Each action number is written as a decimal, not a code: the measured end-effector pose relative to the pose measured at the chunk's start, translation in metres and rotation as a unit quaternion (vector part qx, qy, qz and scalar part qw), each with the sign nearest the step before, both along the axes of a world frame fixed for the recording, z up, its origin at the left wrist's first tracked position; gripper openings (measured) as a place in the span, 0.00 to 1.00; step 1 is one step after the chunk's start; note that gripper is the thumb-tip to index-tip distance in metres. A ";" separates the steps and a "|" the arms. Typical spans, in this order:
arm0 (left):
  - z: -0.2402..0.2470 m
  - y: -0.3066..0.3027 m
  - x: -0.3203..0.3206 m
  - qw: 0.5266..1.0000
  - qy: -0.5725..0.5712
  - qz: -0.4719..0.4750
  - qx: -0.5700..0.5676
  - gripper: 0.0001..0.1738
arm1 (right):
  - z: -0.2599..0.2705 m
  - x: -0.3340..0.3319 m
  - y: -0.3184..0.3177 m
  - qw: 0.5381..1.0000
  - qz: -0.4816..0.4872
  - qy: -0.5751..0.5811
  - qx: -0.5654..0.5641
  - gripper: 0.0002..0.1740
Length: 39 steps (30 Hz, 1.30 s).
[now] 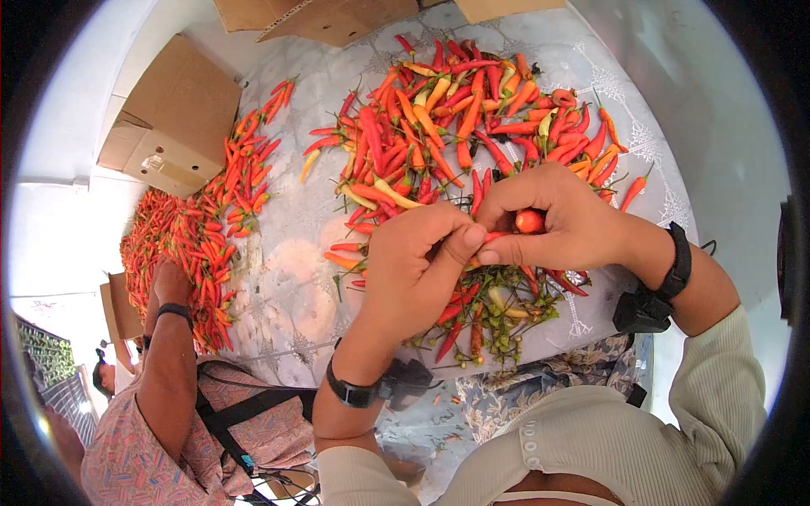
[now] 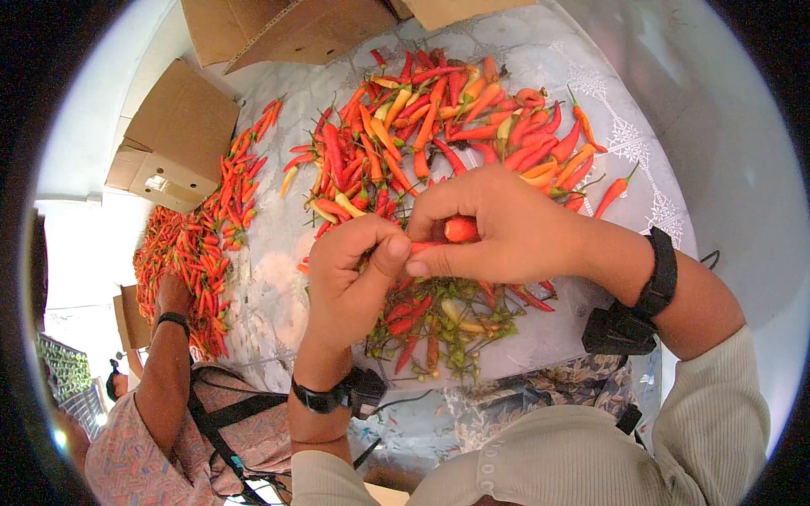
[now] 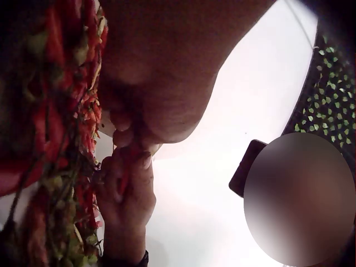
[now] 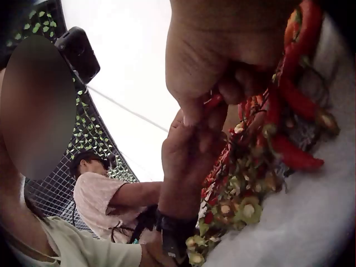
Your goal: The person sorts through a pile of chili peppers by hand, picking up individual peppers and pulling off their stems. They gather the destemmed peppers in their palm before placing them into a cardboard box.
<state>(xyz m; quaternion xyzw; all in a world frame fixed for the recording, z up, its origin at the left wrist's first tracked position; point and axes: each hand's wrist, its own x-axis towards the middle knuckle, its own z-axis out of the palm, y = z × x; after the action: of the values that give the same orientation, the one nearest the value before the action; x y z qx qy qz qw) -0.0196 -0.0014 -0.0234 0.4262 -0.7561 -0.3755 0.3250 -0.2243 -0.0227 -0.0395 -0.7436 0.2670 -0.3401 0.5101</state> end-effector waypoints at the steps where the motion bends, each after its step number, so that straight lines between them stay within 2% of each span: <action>1: -0.001 0.001 0.002 1.000 0.009 -0.005 0.021 0.13 | -0.001 0.000 0.000 1.000 0.006 -0.006 -0.001 0.12; 11: -0.003 -0.001 0.004 0.987 0.135 -0.071 0.059 0.15 | 0.000 -0.002 -0.001 0.997 0.035 -0.059 -0.024 0.10; 17: -0.005 -0.002 0.004 0.970 0.195 -0.074 0.124 0.16 | 0.002 -0.003 0.001 0.998 0.023 -0.053 0.006 0.10; 20: -0.008 0.001 0.003 0.955 0.251 -0.056 0.146 0.16 | -0.001 0.000 0.001 0.996 0.009 -0.089 -0.012 0.11; 23: -0.004 0.006 0.003 0.934 0.326 -0.019 0.144 0.16 | -0.005 0.000 -0.002 0.996 -0.007 -0.079 -0.028 0.11; 26: 0.004 0.003 0.013 0.935 0.328 -0.064 0.121 0.14 | -0.002 -0.001 -0.005 0.997 -0.056 -0.054 -0.004 0.10; 29: 0.005 0.003 0.013 0.940 0.265 -0.173 0.128 0.11 | -0.002 0.001 -0.006 0.992 -0.084 -0.083 0.051 0.09; 32: 0.014 0.006 0.003 0.931 0.128 -0.308 0.150 0.08 | -0.002 0.001 -0.008 0.984 -0.107 -0.098 0.106 0.09; 36: 0.014 0.016 -0.008 0.892 0.094 -0.367 0.248 0.09 | -0.002 0.001 -0.010 0.981 -0.123 -0.089 0.121 0.09; 39: 0.017 0.014 -0.004 0.892 0.082 -0.381 0.227 0.12 | 0.000 0.000 -0.009 0.985 -0.128 -0.050 0.103 0.09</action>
<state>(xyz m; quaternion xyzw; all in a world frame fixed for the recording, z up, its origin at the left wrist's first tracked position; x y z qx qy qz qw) -0.0241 0.0129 -0.0062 0.1350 -0.7253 -0.6658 0.1118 -0.2241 -0.0322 -0.0395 -0.6291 0.3677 -0.4096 0.5488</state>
